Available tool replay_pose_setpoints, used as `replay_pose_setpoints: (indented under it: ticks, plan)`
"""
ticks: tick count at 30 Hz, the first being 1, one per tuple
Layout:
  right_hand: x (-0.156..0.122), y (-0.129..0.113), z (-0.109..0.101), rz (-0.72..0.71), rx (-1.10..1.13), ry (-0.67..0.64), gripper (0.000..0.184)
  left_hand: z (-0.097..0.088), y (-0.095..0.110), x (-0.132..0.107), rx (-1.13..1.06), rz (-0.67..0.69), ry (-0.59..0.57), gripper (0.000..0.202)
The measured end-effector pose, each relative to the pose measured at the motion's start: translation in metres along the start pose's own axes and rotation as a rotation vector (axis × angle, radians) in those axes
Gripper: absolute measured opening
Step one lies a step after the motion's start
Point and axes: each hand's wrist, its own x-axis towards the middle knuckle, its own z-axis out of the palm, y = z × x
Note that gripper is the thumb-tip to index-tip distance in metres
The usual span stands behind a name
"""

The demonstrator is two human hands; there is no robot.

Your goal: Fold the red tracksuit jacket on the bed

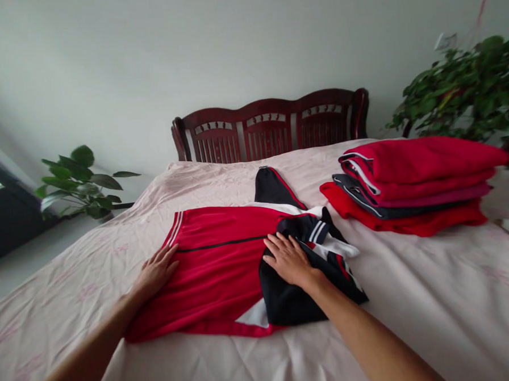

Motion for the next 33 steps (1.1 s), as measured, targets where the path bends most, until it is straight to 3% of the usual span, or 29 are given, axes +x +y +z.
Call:
replay_pose_setpoints:
  ticks: [3,6,8,10,14,16,19,25,29,33]
  plan:
    - [-0.004,0.008,-0.001,0.021,0.002,0.031,0.050,-0.004,-0.031,-0.016,-0.233,-0.068,0.012,0.065]
    - [-0.013,-0.001,-0.009,0.066,0.027,0.124,0.044,-0.010,-0.055,-0.049,-0.320,-0.229,0.090,0.069]
    - [-0.024,-0.018,-0.019,0.030,0.085,0.212,0.037,-0.017,-0.067,-0.077,-0.297,-0.342,0.122,0.064]
    - [-0.040,-0.042,-0.032,-0.081,0.181,0.256,0.028,-0.027,-0.074,-0.104,-0.272,-0.370,0.099,0.054]
    - [-0.069,-0.097,-0.045,-0.297,0.295,0.177,0.016,-0.043,-0.072,-0.137,-0.350,-0.351,-0.021,0.048]
    - [-0.078,-0.119,-0.042,-0.336,0.284,0.123,0.013,-0.046,-0.066,-0.142,-0.427,-0.373,-0.024,0.051]
    - [-0.082,-0.137,-0.033,-0.278,0.248,0.077,0.006,-0.048,-0.056,-0.142,-0.550,-0.423,0.033,0.058]
    - [-0.074,-0.140,-0.032,-0.172,0.228,0.009,0.011,-0.058,-0.032,-0.143,-0.731,-0.261,0.060,0.052]
    - [-0.072,-0.141,-0.035,-0.182,0.262,-0.004,0.009,-0.059,-0.022,-0.141,-0.959,-0.317,0.061,0.051]
    - [-0.077,-0.143,-0.031,-0.226,0.244,0.089,0.010,-0.051,-0.027,-0.132,-0.948,-0.347,0.152,0.047]
